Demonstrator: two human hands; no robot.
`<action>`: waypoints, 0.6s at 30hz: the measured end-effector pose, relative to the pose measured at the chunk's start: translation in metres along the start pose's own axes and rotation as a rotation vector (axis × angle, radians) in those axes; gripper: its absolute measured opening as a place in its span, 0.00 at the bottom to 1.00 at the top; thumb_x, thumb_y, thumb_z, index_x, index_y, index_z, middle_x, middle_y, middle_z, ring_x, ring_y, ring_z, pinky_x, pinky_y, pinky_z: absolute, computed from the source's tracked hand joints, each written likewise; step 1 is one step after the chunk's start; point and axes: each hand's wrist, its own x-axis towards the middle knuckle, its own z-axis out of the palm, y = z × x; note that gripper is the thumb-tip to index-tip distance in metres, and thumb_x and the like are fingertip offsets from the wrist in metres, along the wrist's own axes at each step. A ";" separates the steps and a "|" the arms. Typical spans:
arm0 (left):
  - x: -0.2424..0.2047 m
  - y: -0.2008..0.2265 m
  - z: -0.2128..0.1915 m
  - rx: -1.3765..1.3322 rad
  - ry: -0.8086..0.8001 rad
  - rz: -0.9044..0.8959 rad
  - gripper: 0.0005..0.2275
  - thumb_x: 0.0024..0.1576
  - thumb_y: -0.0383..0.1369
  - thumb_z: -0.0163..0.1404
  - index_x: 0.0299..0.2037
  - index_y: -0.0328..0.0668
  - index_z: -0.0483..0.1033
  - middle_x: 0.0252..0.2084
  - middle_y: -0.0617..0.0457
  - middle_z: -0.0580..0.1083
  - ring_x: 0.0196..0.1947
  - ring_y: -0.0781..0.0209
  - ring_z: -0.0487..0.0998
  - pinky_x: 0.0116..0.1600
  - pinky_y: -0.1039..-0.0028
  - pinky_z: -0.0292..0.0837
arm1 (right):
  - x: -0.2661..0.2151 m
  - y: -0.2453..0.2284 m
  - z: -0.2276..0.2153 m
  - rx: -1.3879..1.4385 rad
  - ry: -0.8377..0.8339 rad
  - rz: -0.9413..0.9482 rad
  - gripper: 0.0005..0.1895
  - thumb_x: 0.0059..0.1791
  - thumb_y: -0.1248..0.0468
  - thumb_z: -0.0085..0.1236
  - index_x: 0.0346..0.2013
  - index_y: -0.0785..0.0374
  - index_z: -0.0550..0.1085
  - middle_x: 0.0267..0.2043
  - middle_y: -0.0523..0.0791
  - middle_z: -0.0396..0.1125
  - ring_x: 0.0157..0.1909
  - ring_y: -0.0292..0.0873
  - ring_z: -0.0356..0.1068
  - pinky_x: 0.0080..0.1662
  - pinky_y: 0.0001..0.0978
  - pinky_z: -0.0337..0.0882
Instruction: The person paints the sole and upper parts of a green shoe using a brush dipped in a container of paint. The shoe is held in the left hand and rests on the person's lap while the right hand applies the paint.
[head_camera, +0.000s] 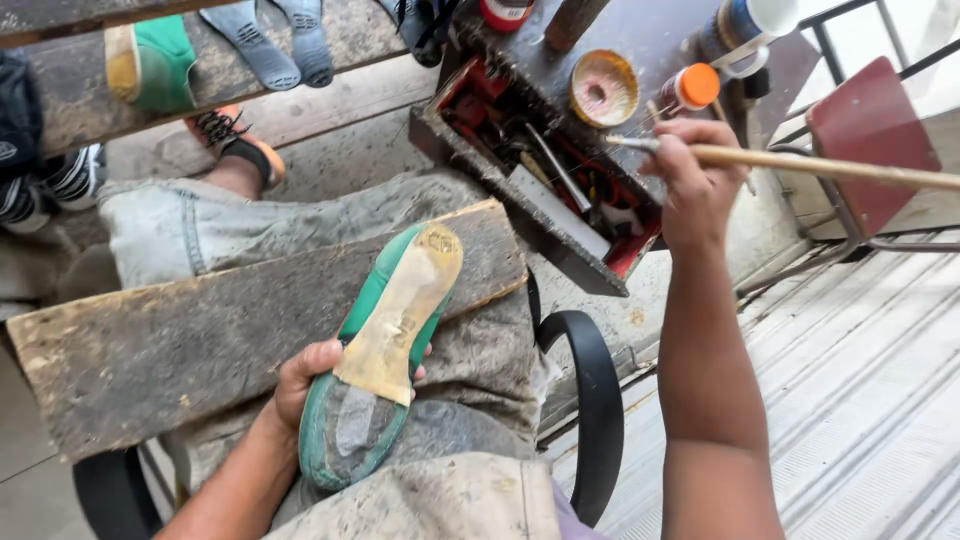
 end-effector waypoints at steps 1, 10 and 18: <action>0.002 0.000 -0.003 0.002 -0.011 -0.002 0.40 0.50 0.45 0.59 0.68 0.23 0.60 0.61 0.30 0.71 0.54 0.34 0.77 0.54 0.54 0.75 | 0.013 0.013 0.000 -0.006 0.003 -0.009 0.05 0.53 0.77 0.52 0.38 0.67 0.73 0.43 0.54 0.70 0.36 0.42 0.74 0.36 0.24 0.82; 0.006 0.000 0.004 -0.008 -0.037 -0.025 0.43 0.49 0.47 0.60 0.70 0.25 0.57 0.62 0.28 0.70 0.53 0.40 0.78 0.55 0.59 0.75 | 0.087 0.108 0.013 -0.295 -0.060 0.061 0.09 0.48 0.73 0.63 0.36 0.56 0.74 0.31 0.42 0.69 0.28 0.32 0.66 0.31 0.21 0.68; 0.006 -0.002 -0.002 0.063 0.078 -0.004 0.43 0.44 0.47 0.59 0.67 0.24 0.62 0.57 0.26 0.74 0.47 0.39 0.81 0.47 0.59 0.78 | 0.103 0.101 0.018 -0.573 -0.066 0.150 0.08 0.49 0.67 0.67 0.35 0.55 0.73 0.32 0.39 0.67 0.32 0.33 0.66 0.36 0.22 0.74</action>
